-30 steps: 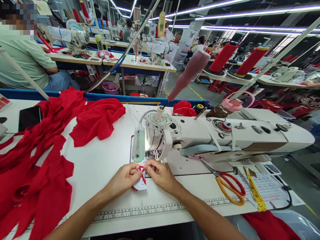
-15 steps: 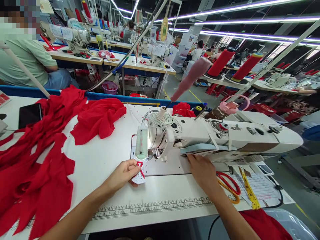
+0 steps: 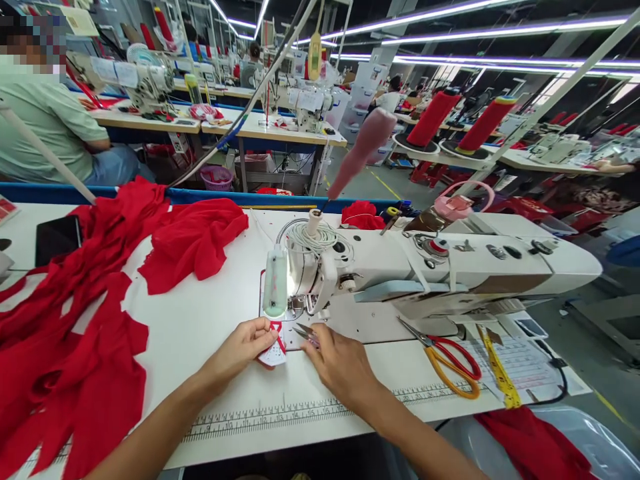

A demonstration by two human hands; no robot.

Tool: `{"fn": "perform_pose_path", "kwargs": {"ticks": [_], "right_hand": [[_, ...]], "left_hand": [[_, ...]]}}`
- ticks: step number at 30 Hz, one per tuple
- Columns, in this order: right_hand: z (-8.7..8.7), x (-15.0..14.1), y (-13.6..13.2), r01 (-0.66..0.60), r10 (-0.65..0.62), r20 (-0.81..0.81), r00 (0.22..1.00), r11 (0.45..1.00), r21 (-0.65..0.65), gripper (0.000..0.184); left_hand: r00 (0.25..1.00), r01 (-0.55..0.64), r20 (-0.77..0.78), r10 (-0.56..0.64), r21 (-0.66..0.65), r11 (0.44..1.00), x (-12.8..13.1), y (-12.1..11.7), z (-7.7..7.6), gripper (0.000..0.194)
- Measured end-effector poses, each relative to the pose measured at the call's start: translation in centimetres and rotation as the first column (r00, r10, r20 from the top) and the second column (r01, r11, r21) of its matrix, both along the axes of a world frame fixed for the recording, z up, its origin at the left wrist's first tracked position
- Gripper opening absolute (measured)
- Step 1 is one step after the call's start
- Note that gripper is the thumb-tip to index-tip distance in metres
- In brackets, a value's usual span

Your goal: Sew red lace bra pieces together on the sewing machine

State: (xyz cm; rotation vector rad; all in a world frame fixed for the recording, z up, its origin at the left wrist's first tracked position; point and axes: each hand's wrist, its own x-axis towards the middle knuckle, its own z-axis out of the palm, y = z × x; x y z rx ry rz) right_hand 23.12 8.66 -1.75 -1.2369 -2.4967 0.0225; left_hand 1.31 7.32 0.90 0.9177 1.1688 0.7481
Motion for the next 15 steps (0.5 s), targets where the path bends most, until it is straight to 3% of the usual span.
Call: {"fn": "perform_pose_path", "kwargs": {"ticks": [9, 12, 15], "right_hand": [[0.3, -3.0, 0.2, -0.013, 0.005, 0.057, 0.998, 0.989, 0.146, 0.031], [-0.3, -2.4, 0.7, 0.018, -0.036, 0.106, 0.994, 0.985, 0.170, 0.033], [-1.0, -0.6, 1.9, 0.123, -0.159, 0.172, 0.972, 0.971, 0.203, 0.032]], "left_hand": [[1.000, 0.020, -0.018, -0.020, 0.020, 1.000, -0.2, 0.0, -0.6, 0.051], [0.999, 0.026, -0.043, -0.024, 0.037, 0.999, -0.2, 0.0, -1.1, 0.048], [0.998, -0.006, -0.056, 0.008, 0.052, 0.999, 0.0, -0.1, -1.7, 0.050]]}}
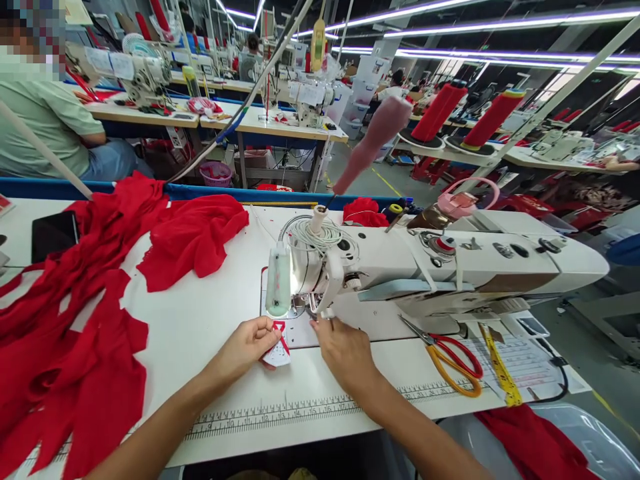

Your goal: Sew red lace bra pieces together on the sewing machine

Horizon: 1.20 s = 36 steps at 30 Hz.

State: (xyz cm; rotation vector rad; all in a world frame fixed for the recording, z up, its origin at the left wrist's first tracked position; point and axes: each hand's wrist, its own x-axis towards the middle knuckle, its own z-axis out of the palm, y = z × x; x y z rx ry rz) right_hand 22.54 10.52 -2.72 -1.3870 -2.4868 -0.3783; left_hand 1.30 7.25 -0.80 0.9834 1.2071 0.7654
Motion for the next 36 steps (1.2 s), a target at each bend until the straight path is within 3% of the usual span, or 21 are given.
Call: {"fn": "perform_pose_path", "kwargs": {"ticks": [3, 6, 9, 12, 14, 16, 18, 20, 22, 24, 28, 32, 36], "right_hand": [[0.0, 1.7, 1.0, 0.104, -0.105, 0.025, 0.994, 0.992, 0.066, 0.020], [0.7, 1.8, 0.8, 0.018, -0.013, -0.058, 0.998, 0.996, 0.089, 0.019], [1.4, 0.1, 0.2, -0.142, 0.103, -0.292, 0.951, 0.983, -0.116, 0.022], [1.9, -1.9, 0.5, -0.266, 0.033, -0.479, 0.877, 0.863, -0.429, 0.020], [2.0, -2.7, 1.0, -0.296, -0.007, -0.505, 0.863, 0.803, -0.517, 0.016], [2.0, -3.1, 1.6, -0.285, -0.017, -0.500, 0.866, 0.805, -0.520, 0.018], [1.8, -3.2, 2.0, -0.274, -0.013, -0.491, 0.871, 0.817, -0.507, 0.019], [1.6, -3.3, 2.0, -0.270, 0.001, -0.477, 0.879, 0.826, -0.496, 0.018], [1.2, -3.5, 2.0, -0.258, 0.013, -0.458, 0.889, 0.841, -0.476, 0.017], [0.8, -3.5, 1.9, -0.231, 0.016, -0.436, 0.900, 0.866, -0.444, 0.018], [0.1, -2.8, 1.8, -0.184, 0.028, -0.392, 0.919, 0.912, -0.367, 0.026], [0.0, -1.7, 1.8, -0.296, 0.204, -0.316, 0.927, 0.914, -0.277, 0.030], [0.0, -1.1, 1.8, -0.367, 0.308, -0.256, 0.916, 0.902, -0.227, 0.030]], "left_hand": [[0.998, -0.049, -0.022, 0.050, 0.044, 0.998, 0.4, -0.2, -0.4, 0.049], [0.993, -0.090, -0.070, 0.096, 0.096, 0.991, 0.9, -0.5, -0.5, 0.041], [0.979, -0.109, -0.156, 0.135, 0.162, 0.981, 1.5, -0.6, -0.5, 0.035], [0.967, -0.097, -0.209, 0.144, 0.223, 0.970, 1.8, -0.6, -0.6, 0.038], [0.958, -0.078, -0.249, 0.139, 0.242, 0.967, 1.9, -0.8, -0.7, 0.038], [0.911, -0.045, -0.375, 0.173, 0.324, 0.945, 1.7, -1.2, -0.9, 0.034], [0.769, 0.071, -0.572, 0.284, 0.518, 0.852, 1.5, -1.7, -1.3, 0.027], [0.577, 0.320, -0.687, 0.442, 0.688, 0.651, 1.3, -2.1, -1.8, 0.022], [0.465, 0.556, -0.701, 0.541, 0.706, 0.438, 1.2, -2.5, -2.5, 0.028], [0.416, 0.675, -0.711, 0.568, 0.659, 0.331, 1.2, -2.7, -3.0, 0.033], [0.348, 0.730, -0.763, 0.545, 0.585, 0.353, 1.3, -2.8, -3.3, 0.032], [0.328, 0.750, -0.763, 0.557, 0.569, 0.338, 1.2, -2.6, -2.8, 0.030], [0.369, 0.726, -0.718, 0.590, 0.619, 0.298, 1.0, -2.7, -2.5, 0.025]]}}
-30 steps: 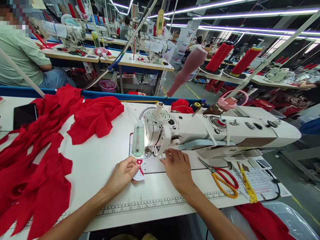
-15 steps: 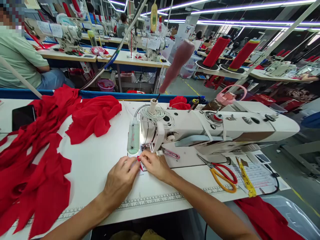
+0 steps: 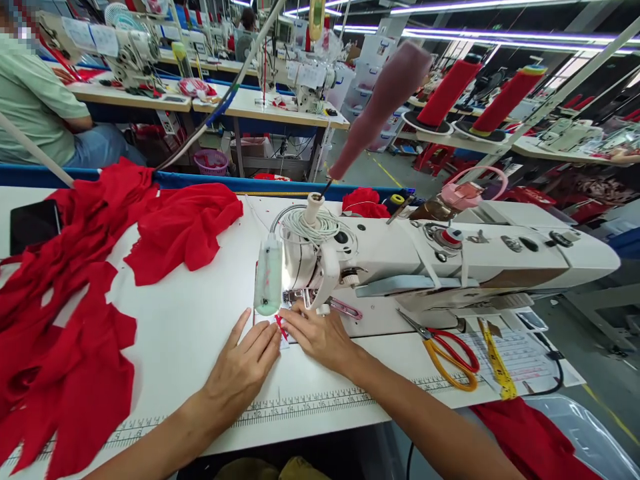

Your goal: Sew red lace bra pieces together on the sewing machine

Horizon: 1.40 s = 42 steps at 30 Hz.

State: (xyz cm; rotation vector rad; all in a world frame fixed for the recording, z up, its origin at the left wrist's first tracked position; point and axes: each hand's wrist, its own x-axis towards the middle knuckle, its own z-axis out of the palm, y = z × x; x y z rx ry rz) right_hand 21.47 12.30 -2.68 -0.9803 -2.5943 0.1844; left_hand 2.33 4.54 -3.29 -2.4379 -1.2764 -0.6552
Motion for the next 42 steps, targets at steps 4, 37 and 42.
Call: {"fn": "perform_pose_path", "kwargs": {"ticks": [4, 37, 42], "right_hand": [[-0.1, 0.3, -0.1, 0.017, -0.018, -0.016, 1.000, 0.999, -0.044, 0.040], [-1.1, 0.5, 0.0, 0.061, -0.040, -0.099, 0.994, 0.972, 0.226, 0.038], [-1.1, 0.8, 0.2, 0.033, 0.016, -0.228, 0.974, 0.977, 0.211, 0.037]], "left_hand": [[0.995, 0.015, 0.104, -0.010, -0.049, 0.999, -0.2, -0.4, 0.0, 0.023], [0.999, -0.036, 0.032, 0.040, -0.139, 0.990, 0.0, 0.5, 0.2, 0.028], [0.990, -0.035, 0.123, 0.062, -0.211, 0.977, -0.2, -0.1, -0.3, 0.031]]}}
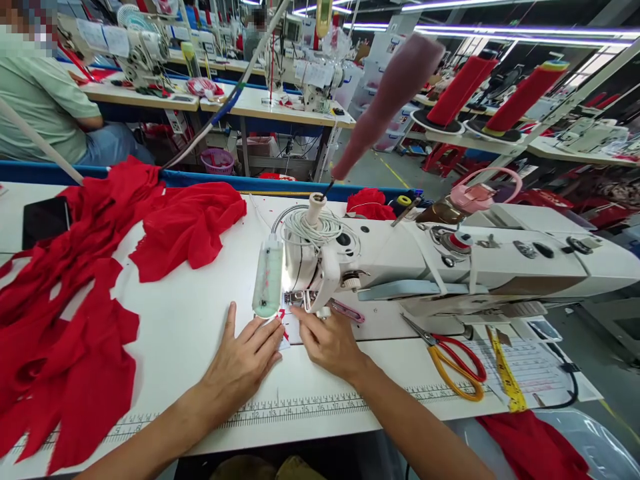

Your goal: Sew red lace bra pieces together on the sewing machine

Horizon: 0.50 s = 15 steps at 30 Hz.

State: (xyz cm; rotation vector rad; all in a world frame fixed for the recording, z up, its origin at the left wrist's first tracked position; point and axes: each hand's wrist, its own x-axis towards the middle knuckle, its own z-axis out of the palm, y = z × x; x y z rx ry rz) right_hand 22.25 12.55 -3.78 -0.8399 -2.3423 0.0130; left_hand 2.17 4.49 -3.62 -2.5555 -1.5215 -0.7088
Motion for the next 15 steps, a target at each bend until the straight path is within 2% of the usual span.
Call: {"fn": "perform_pose_path", "kwargs": {"ticks": [2, 4, 6, 8, 9, 12, 15], "right_hand": [[0.2, -0.1, -0.2, -0.059, 0.062, 0.055, 0.997, 0.997, -0.044, 0.040], [0.3, -0.3, -0.4, -0.074, 0.082, 0.111, 0.990, 0.994, -0.079, 0.042], [0.4, -0.4, -0.6, -0.069, 0.082, 0.133, 0.988, 0.993, -0.099, 0.041], [0.7, -0.4, -0.6, -0.061, 0.075, 0.133, 0.988, 0.992, -0.107, 0.039], [0.9, -0.3, -0.6, -0.045, 0.058, 0.131, 0.990, 0.994, -0.104, 0.037], [2.1, 0.5, -0.7, 0.030, -0.020, 0.124, 0.992, 0.997, -0.077, 0.036], [3.3, 3.2, -1.4, 0.108, -0.103, 0.087, 0.991, 0.993, -0.054, 0.036]], "left_hand": [[0.999, 0.023, 0.043, -0.021, -0.058, 0.998, -0.3, 0.0, 0.4, 0.032], [0.993, -0.011, 0.118, 0.026, -0.120, 0.993, -0.5, 0.4, 0.9, 0.029], [0.961, -0.169, 0.189, 0.203, -0.183, 0.968, -0.4, 1.1, 1.3, 0.025], [0.894, -0.342, 0.218, 0.391, -0.230, 0.911, -0.1, 2.0, 1.3, 0.025], [0.869, -0.393, 0.217, 0.445, -0.245, 0.887, 0.2, 2.3, 1.2, 0.026], [0.848, -0.421, 0.224, 0.481, -0.269, 0.866, 0.8, 2.8, 0.9, 0.024], [0.837, -0.395, 0.266, 0.478, -0.313, 0.864, 1.1, 2.5, 0.9, 0.017]]}}
